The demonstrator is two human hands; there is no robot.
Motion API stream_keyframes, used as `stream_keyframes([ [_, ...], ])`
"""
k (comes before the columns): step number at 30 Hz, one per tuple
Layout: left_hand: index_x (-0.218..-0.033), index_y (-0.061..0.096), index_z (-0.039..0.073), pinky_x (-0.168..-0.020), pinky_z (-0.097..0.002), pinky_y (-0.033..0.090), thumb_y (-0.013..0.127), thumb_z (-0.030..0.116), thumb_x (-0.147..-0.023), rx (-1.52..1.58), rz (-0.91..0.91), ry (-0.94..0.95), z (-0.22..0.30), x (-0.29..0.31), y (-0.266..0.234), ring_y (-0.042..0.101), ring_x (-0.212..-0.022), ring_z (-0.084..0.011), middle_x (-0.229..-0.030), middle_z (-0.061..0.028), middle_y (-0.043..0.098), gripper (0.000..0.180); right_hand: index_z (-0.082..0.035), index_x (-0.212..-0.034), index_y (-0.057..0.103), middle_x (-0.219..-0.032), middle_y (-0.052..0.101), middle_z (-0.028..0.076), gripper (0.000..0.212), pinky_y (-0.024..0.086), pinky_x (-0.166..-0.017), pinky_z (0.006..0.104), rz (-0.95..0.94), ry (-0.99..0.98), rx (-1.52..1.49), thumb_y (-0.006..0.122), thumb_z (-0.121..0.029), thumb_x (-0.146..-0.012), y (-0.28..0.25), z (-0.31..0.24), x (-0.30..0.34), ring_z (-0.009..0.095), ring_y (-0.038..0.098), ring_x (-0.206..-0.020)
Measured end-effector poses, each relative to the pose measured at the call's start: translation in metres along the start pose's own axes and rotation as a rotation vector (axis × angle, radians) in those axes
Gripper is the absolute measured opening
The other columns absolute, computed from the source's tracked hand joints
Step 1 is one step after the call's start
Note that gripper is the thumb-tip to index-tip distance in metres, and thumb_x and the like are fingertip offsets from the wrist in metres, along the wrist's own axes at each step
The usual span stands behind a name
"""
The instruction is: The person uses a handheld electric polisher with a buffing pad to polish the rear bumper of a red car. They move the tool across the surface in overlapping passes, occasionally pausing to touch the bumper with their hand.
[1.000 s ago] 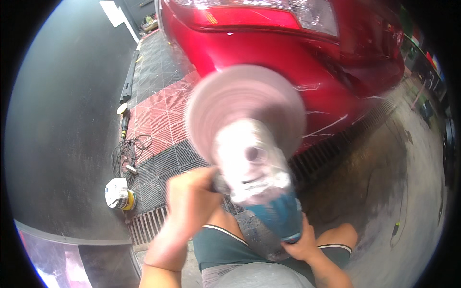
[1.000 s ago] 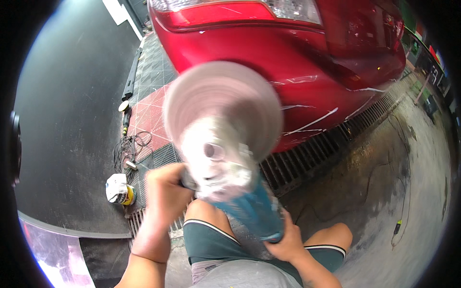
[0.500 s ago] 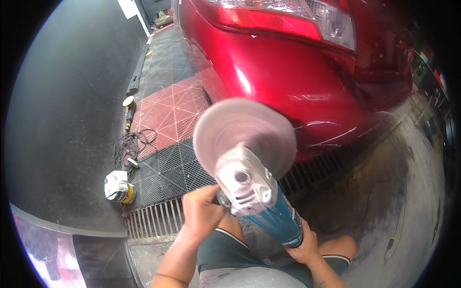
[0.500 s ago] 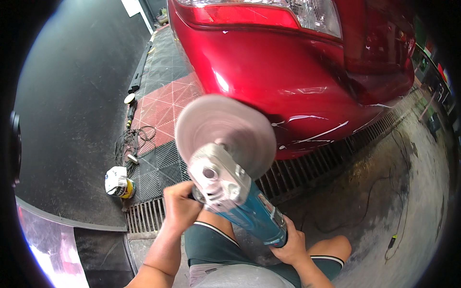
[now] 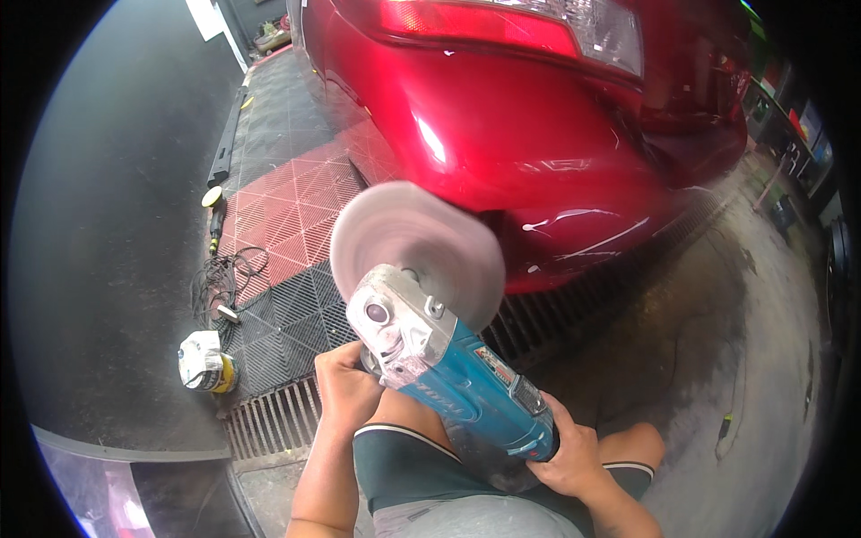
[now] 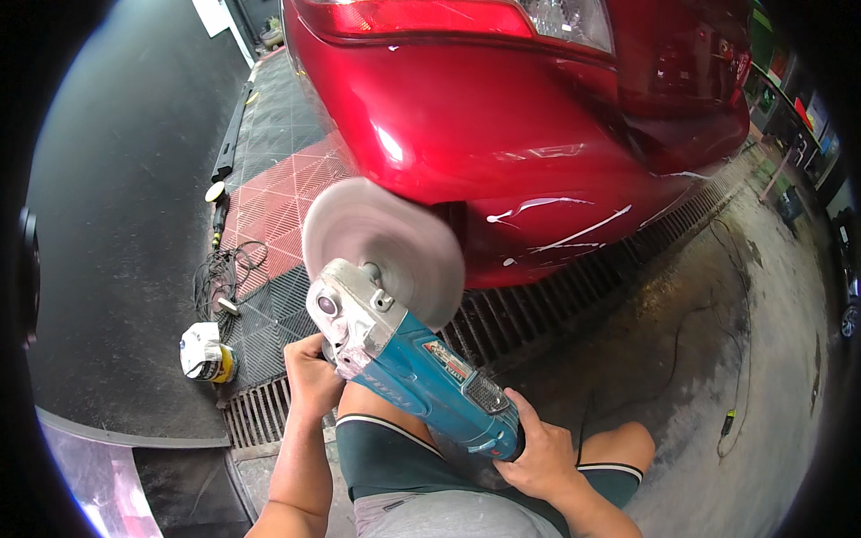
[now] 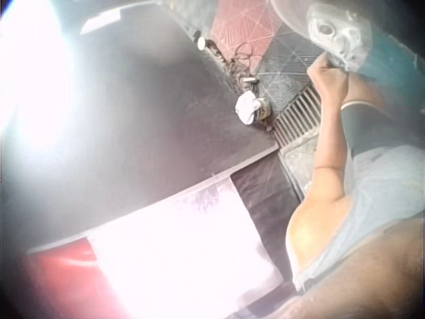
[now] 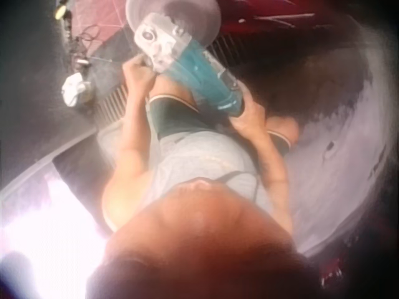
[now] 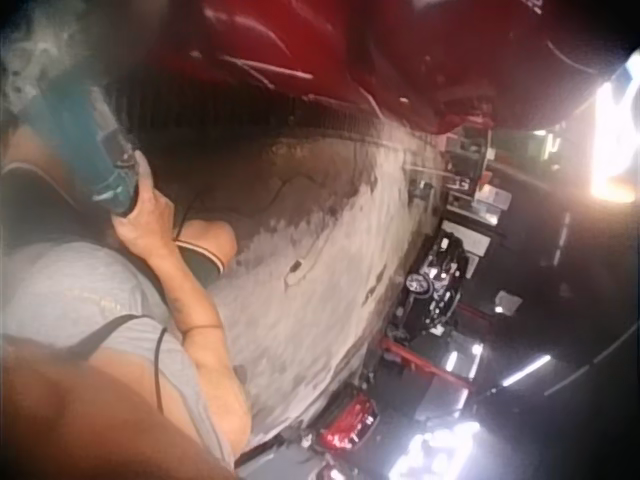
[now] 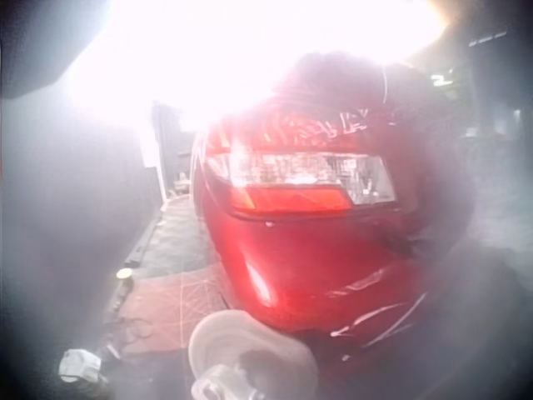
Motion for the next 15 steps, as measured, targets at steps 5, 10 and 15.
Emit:
stream_keyframes([
  [5, -0.097, 0.081, -0.009, -0.072, -0.0253, 0.053, 0.091, 0.005, -0.088, 0.046, 0.033, 0.107, 0.033, -0.016, -0.015, 0.060, -0.082, -0.0011, -0.084, 0.0047, 0.077, 0.020, -0.011, -0.168, 0.045, -0.108, 0.082, 0.021, 0.103, 0.064, -0.089, 0.0486, 0.083, -0.053, -0.020, 0.090, -0.017, -0.076, -0.025, -0.025, -0.008, 0.044, 0.081, -0.097],
  [10, -0.101, 0.081, -0.006, -0.066, -0.0284, 0.053, 0.083, -0.004, -0.079, 0.036, 0.066, 0.128, 0.067, -0.032, -0.024, 0.065, -0.072, -0.0032, -0.071, -0.0124, 0.075, 0.022, -0.009, -0.167, 0.046, -0.114, 0.083, 0.021, 0.102, 0.064, -0.090, 0.0486, 0.127, -0.110, -0.083, 0.091, -0.015, -0.076, -0.040, -0.036, -0.015, 0.044, 0.081, -0.099],
  [15, -0.103, 0.083, -0.005, -0.067, -0.0278, 0.053, 0.085, -0.003, -0.080, -0.004, 0.071, 0.138, 0.069, -0.027, -0.018, 0.065, -0.072, -0.0029, -0.073, -0.0088, 0.077, 0.023, -0.010, -0.167, 0.046, -0.114, 0.083, 0.020, 0.101, 0.064, -0.091, 0.0490, 0.118, -0.105, -0.100, 0.092, -0.018, -0.077, -0.036, -0.024, -0.018, 0.045, 0.081, -0.100],
])
Point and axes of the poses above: each hand's wrist, its own x-axis away from the middle knuckle, its own y-axis out of the palm, z = x × y, the point moved 9 cm from there along -x, towards the middle knuckle
